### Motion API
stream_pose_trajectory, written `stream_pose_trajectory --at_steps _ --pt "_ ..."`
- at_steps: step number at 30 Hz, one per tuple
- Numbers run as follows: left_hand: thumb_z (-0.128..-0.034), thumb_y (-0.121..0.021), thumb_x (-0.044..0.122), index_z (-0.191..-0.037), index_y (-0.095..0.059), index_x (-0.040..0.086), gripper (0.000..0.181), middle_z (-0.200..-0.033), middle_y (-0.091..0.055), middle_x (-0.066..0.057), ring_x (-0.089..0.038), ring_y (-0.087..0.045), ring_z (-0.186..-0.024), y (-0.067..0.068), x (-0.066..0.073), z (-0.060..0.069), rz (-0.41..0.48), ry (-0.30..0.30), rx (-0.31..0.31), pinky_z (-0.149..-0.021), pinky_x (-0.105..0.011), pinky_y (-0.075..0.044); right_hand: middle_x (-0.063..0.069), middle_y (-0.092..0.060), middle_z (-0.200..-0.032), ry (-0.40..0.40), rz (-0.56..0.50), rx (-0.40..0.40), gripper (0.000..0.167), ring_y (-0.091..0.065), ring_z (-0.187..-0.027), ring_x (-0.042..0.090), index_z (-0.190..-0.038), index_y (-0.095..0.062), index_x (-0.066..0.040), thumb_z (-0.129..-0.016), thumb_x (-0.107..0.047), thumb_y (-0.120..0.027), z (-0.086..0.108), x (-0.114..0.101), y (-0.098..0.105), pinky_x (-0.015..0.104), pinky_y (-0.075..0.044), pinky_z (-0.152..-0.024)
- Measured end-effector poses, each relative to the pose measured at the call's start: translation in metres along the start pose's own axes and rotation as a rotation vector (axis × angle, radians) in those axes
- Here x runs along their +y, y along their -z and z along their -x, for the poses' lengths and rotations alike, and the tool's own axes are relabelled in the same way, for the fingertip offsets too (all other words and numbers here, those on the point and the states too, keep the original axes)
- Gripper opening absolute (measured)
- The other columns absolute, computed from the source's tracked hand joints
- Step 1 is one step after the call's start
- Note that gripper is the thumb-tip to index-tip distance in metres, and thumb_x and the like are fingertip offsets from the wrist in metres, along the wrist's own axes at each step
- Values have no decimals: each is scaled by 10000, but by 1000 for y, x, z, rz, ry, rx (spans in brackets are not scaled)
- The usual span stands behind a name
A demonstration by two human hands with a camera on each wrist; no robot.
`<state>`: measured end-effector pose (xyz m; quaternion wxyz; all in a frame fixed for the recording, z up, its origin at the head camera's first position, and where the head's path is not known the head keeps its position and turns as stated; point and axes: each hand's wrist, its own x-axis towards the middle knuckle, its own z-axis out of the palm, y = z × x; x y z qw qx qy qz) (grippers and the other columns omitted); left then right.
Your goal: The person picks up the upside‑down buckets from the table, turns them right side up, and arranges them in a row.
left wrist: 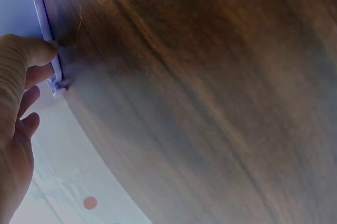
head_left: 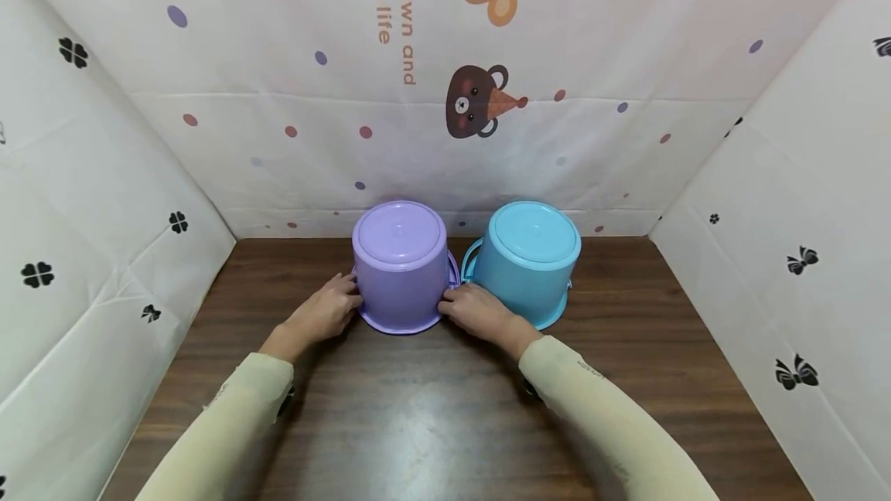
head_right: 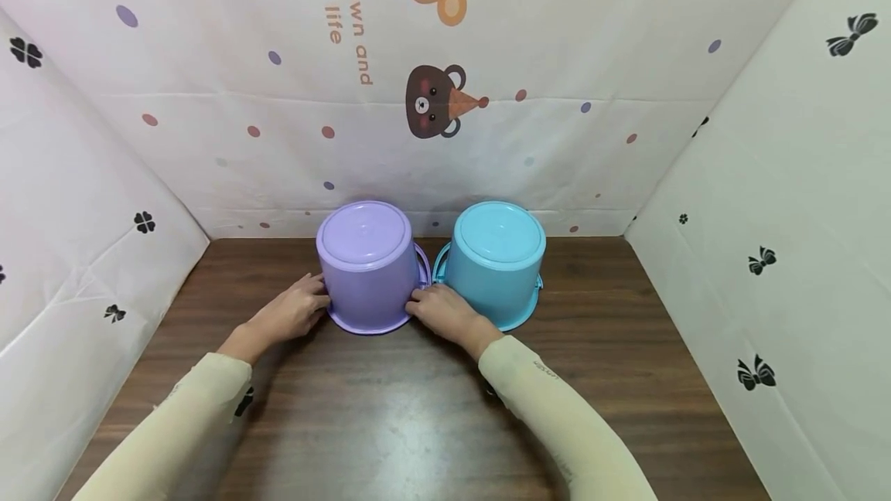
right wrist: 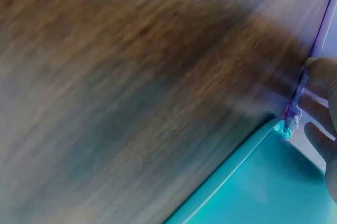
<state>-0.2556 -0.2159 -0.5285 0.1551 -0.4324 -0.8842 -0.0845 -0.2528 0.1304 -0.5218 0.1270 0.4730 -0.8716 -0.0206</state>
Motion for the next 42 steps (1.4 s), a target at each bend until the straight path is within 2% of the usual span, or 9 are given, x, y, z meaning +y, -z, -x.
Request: stream_pose_trajectory --at_steps 4,7,10,14,26,37,42 --pt "-758 -760 -94 -840 -706 32 160 -1058 -649 -207 -448 -645 -1160 0 2 0 26 14 -17 -988 -701 -490 -14 -651 -883 -9 6 -3 122 -671 -805 195 -965 -723 -175 -968 -74 -656 -1 -1 -1 344 -559 -732" --pt "-741 -758 -95 -822 -693 21 156 -986 -623 -174 -374 -669 -988 0 3 0 52 16 -9 -959 -665 -525 -16 -650 -884 -17 13 -6 121 -668 -803 187 -977 -727 -179 -972 -79 -660 -2 -2 -1 333 -559 -722" --pt "-722 -764 -82 -797 -682 23 153 -915 -590 -128 -301 -645 -817 0 3 0 68 21 -6 -829 -530 -596 -19 -647 -882 -21 27 -2 125 -667 -800 174 -979 -729 -183 -977 -81 -656 -2 -4 -1 321 -561 -715" --pt "-719 -764 -66 -781 -682 30 140 -883 -577 -91 -233 -605 -709 -1 3 -1 81 29 -17 -632 -395 -558 -23 -652 -889 -34 50 -10 131 -671 -796 161 -983 -735 -188 -973 -79 -662 -3 -6 -1 306 -567 -702" --pt "-794 -772 -69 -795 -697 32 127 -900 -604 -86 -218 -639 -731 -3 6 -4 69 44 -9 -627 -365 -564 -25 -664 -883 -48 127 -2 144 -676 -772 153 -968 -747 -191 -950 -65 -679 -2 -7 -5 304 -574 -674" --pt "-802 -748 -107 -802 -707 19 133 -909 -624 -111 -242 -656 -757 -5 3 -2 42 26 32 -651 -383 -571 -53 -670 -827 30 178 66 119 -658 -696 145 -864 -720 -179 -927 -89 -675 -4 -2 -4 294 -546 -596" --pt "-777 -756 -88 -800 -702 31 133 -917 -629 -108 -226 -640 -757 -6 3 -2 30 33 27 -662 -378 -570 -55 -656 -777 44 177 126 116 -648 -643 150 -796 -696 -179 -886 -106 -692 -4 -1 -5 310 -533 -546"
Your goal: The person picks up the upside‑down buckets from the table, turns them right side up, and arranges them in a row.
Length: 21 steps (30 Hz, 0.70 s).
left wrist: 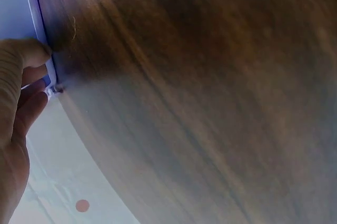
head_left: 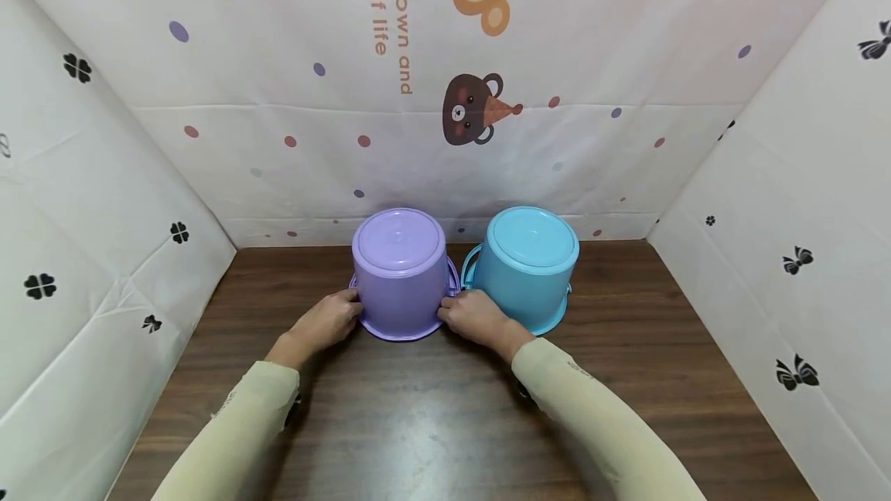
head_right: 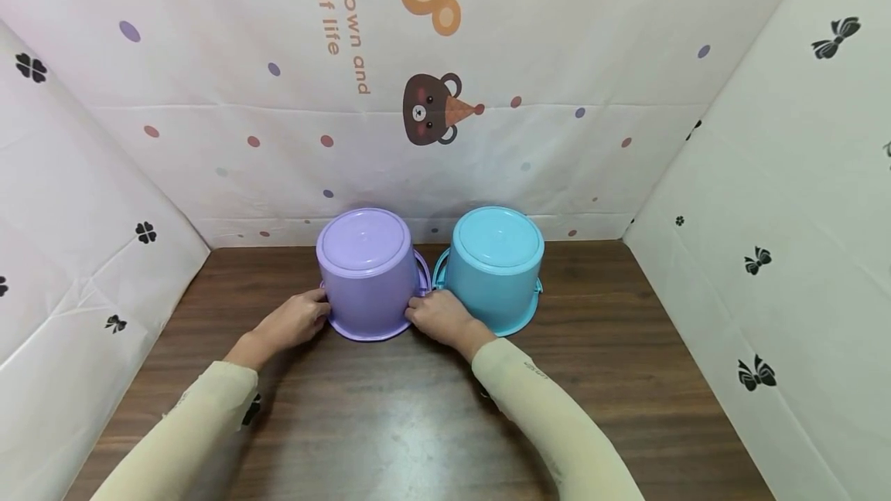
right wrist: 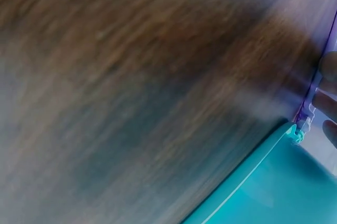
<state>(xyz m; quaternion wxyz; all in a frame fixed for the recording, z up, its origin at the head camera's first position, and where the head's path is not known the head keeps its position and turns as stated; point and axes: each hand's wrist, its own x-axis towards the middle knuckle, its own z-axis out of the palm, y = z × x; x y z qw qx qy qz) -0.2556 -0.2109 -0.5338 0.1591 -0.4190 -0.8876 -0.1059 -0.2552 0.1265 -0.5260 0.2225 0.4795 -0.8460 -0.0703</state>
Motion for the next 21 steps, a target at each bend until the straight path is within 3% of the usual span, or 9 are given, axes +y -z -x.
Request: stream_pose_trajectory --at_steps 7,21 --pt "-772 -771 -69 -805 -712 37 126 -909 -626 -97 -204 -622 -752 1 0 0 4 18 -28 -656 -362 -564 -64 -654 -767 17 -19 10 152 -641 -628 145 -765 -674 -183 -895 -105 -677 0 3 -1 317 -531 -534" --pt "-750 -799 -51 -800 -700 49 150 -924 -615 -88 -196 -614 -777 3 6 5 35 25 -10 -669 -357 -565 -61 -628 -760 6 -18 4 150 -615 -617 135 -777 -674 -183 -912 -119 -664 5 -1 7 295 -516 -536"
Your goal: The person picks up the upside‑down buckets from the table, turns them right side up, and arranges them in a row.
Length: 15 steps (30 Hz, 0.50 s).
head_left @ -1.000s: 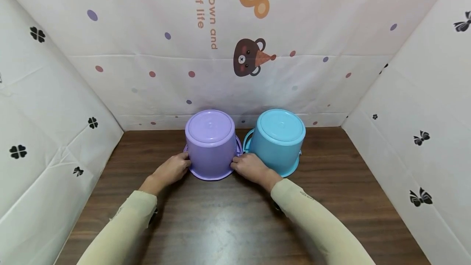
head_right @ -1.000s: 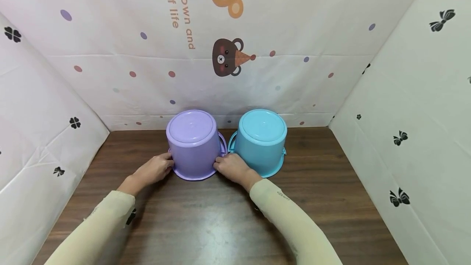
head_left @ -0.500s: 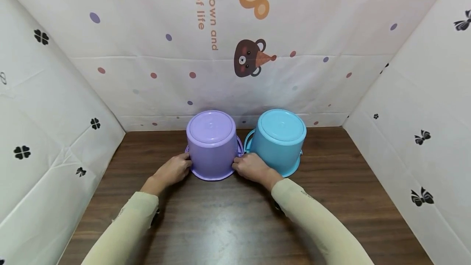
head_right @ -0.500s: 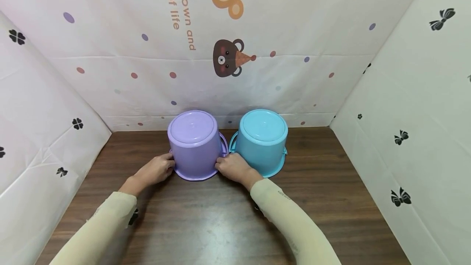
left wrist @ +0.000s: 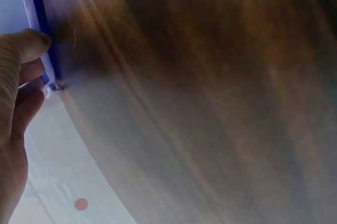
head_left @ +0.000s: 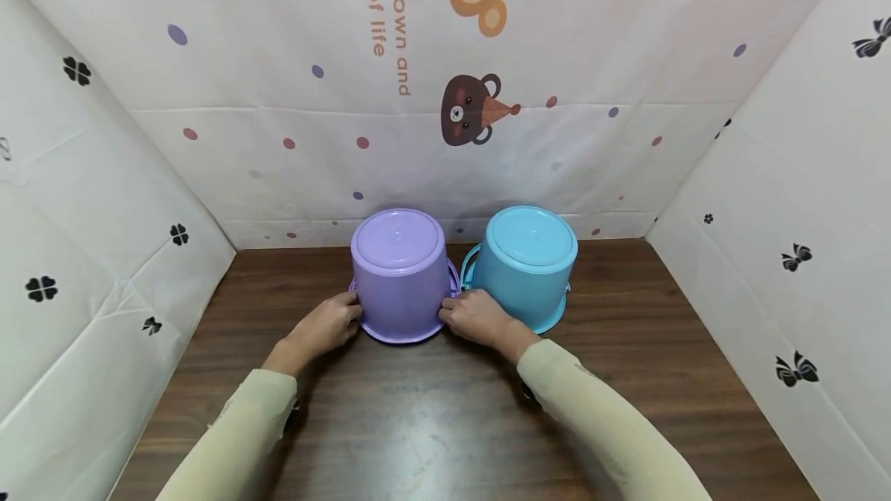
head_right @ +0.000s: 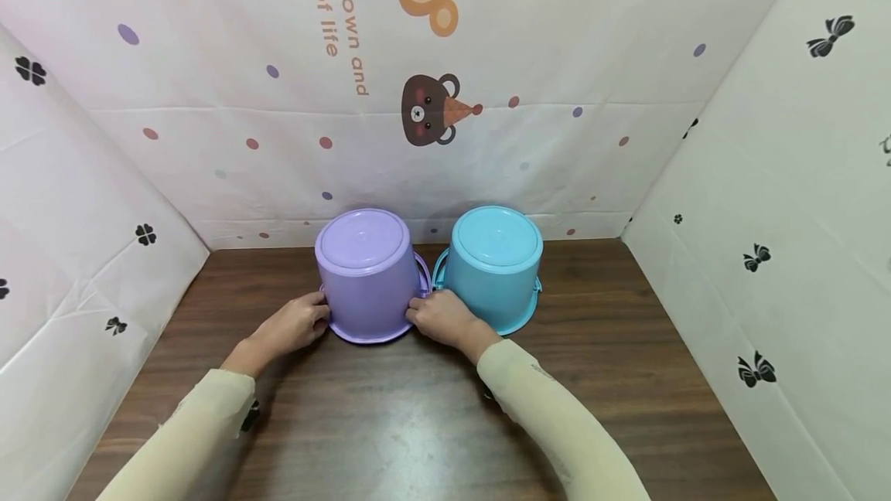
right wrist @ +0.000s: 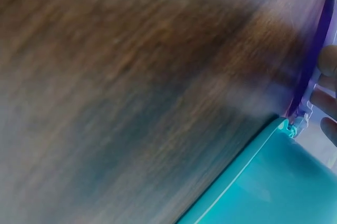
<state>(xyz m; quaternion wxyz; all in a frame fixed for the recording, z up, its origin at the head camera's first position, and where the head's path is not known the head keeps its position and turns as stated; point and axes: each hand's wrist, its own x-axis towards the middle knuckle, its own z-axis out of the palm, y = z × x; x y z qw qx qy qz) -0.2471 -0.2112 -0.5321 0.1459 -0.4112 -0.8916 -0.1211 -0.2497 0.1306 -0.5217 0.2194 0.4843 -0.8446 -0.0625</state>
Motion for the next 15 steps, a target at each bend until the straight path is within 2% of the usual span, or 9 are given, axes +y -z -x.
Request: stream_pose_trajectory --at_steps 8,15 --pt "-735 -737 -53 -773 -653 68 152 -880 -575 -53 -165 -555 -738 0 7 5 32 18 18 -639 -329 -535 -45 -628 -780 -8 -25 51 108 -623 -655 130 -802 -679 -156 -905 -126 -668 6 -6 4 275 -521 -561" --pt "-784 -713 2 -780 -618 113 146 -908 -567 -34 -164 -547 -765 5 11 5 32 51 55 -662 -330 -534 -8 -614 -867 -55 -74 93 27 -607 -770 171 -896 -669 -148 -918 -136 -659 11 -4 8 283 -533 -643"
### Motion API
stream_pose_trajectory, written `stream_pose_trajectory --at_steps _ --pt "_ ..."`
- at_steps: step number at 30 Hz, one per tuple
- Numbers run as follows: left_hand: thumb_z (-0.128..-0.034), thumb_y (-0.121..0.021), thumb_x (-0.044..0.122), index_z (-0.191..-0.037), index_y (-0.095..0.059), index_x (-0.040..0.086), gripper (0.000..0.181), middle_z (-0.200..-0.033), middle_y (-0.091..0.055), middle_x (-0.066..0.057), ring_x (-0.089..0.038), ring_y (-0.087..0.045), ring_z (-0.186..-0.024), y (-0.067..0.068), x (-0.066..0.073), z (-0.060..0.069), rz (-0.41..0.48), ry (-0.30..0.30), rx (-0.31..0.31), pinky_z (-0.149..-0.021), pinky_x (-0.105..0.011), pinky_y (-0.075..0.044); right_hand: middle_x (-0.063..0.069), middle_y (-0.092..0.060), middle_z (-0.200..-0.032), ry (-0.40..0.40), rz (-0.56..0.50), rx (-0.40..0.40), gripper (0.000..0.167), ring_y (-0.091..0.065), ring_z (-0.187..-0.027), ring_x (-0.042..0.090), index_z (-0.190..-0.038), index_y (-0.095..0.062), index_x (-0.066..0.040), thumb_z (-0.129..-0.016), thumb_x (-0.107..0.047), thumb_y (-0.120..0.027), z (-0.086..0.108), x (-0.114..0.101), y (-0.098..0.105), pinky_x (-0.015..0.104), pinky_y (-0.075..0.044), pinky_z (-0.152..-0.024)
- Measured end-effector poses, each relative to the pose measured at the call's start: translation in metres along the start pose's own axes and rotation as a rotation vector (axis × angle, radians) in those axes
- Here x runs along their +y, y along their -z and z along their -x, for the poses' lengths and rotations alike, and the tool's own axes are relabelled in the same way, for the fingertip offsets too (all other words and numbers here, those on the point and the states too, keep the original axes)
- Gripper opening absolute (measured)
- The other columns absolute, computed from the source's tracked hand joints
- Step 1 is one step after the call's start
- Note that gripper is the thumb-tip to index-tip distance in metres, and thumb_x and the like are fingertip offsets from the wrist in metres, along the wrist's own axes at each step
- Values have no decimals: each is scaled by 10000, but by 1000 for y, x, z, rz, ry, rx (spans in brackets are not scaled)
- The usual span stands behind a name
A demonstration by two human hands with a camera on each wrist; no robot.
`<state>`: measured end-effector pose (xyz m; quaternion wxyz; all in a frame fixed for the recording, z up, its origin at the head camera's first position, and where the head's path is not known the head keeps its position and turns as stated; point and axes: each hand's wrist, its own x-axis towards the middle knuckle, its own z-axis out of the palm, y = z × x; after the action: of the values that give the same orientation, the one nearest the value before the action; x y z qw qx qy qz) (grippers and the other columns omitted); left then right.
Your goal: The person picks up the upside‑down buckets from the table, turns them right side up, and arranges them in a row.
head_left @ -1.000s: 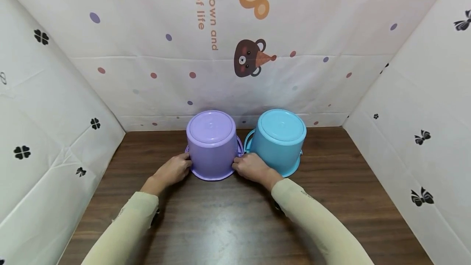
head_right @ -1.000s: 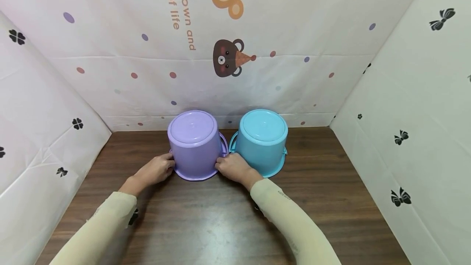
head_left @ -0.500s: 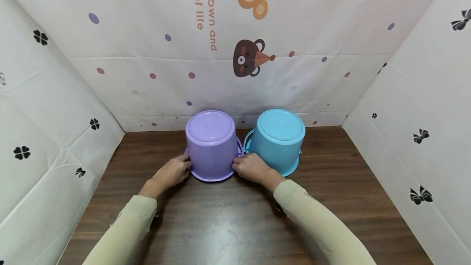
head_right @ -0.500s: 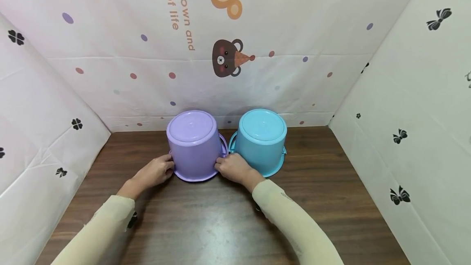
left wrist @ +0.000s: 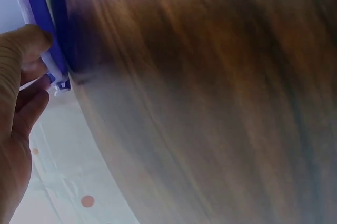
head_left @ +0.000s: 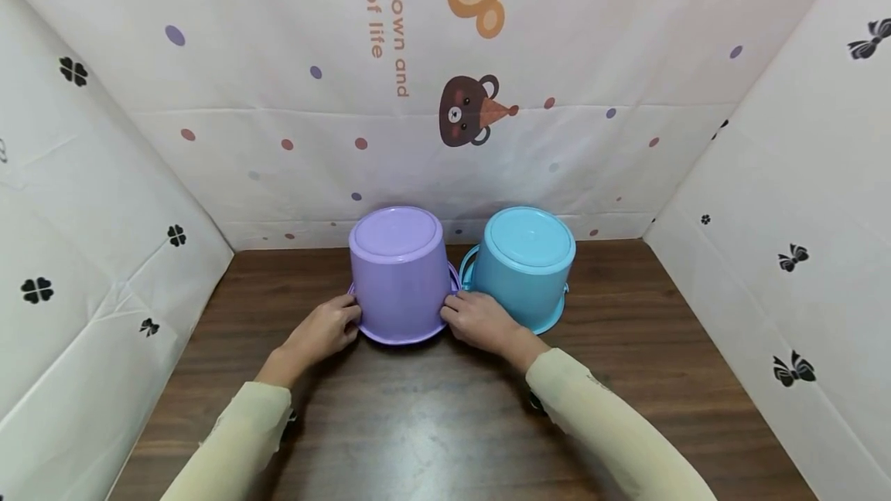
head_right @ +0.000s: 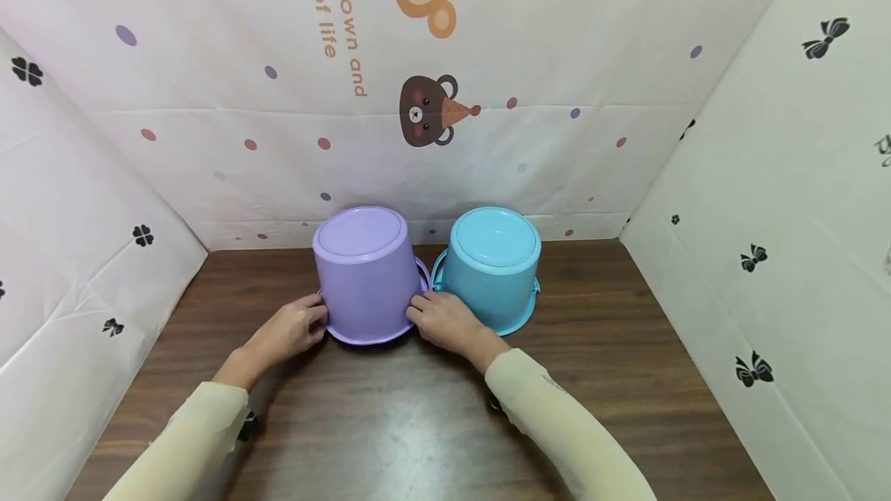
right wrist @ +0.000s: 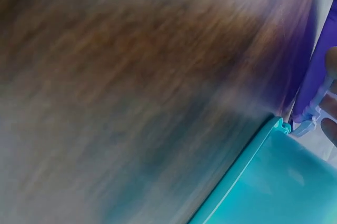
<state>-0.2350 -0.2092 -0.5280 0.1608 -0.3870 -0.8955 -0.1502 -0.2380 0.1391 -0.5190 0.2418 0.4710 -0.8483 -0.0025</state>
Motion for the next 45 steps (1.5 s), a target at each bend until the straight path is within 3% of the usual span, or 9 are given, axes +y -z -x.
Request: stream_pose_trajectory --at_steps 6,11,18,24,34,45 --pt "-684 -761 -49 -763 -568 108 261 -931 -590 -46 -195 -582 -808 2 3 -2 20 2 99 -684 -353 -543 19 -584 -897 -13 -32 69 30 -588 -783 192 -906 -636 -119 -922 -130 -659 4 1 0 290 -527 -666" --pt "-665 -726 -72 -759 -540 91 265 -916 -582 -56 -198 -560 -791 2 6 -3 40 8 161 -658 -357 -522 27 -598 -914 -23 -64 113 19 -599 -809 200 -923 -642 -108 -941 -111 -647 6 2 1 295 -537 -693" --pt "-658 -703 -61 -748 -518 89 255 -905 -545 -44 -169 -515 -773 -1 10 -2 92 73 189 -630 -319 -485 27 -623 -965 -56 -86 114 95 -633 -899 205 -951 -658 -100 -891 -107 -731 7 0 4 307 -566 -765" --pt "-647 -657 -25 -760 -501 86 222 -904 -527 -51 -188 -495 -802 0 10 -2 105 70 242 -648 -331 -471 44 -619 -989 -91 -92 124 97 -636 -938 223 -953 -648 -86 -898 -88 -728 6 -3 2 318 -569 -818" --pt "-635 -640 -29 -764 -500 97 228 -913 -535 -38 -183 -508 -806 -1 11 2 120 100 272 -631 -336 -469 96 -659 -1054 -168 -131 156 177 -672 -1027 259 -1002 -661 -60 -872 -44 -781 8 -3 0 326 -586 -914" --pt "-661 -655 -17 -796 -504 108 238 -930 -550 -36 -164 -528 -775 3 12 3 111 106 303 -621 -329 -475 80 -638 -1050 -158 -187 134 128 -653 -1026 255 -994 -649 -69 -907 -36 -736 8 -2 1 329 -569 -921"
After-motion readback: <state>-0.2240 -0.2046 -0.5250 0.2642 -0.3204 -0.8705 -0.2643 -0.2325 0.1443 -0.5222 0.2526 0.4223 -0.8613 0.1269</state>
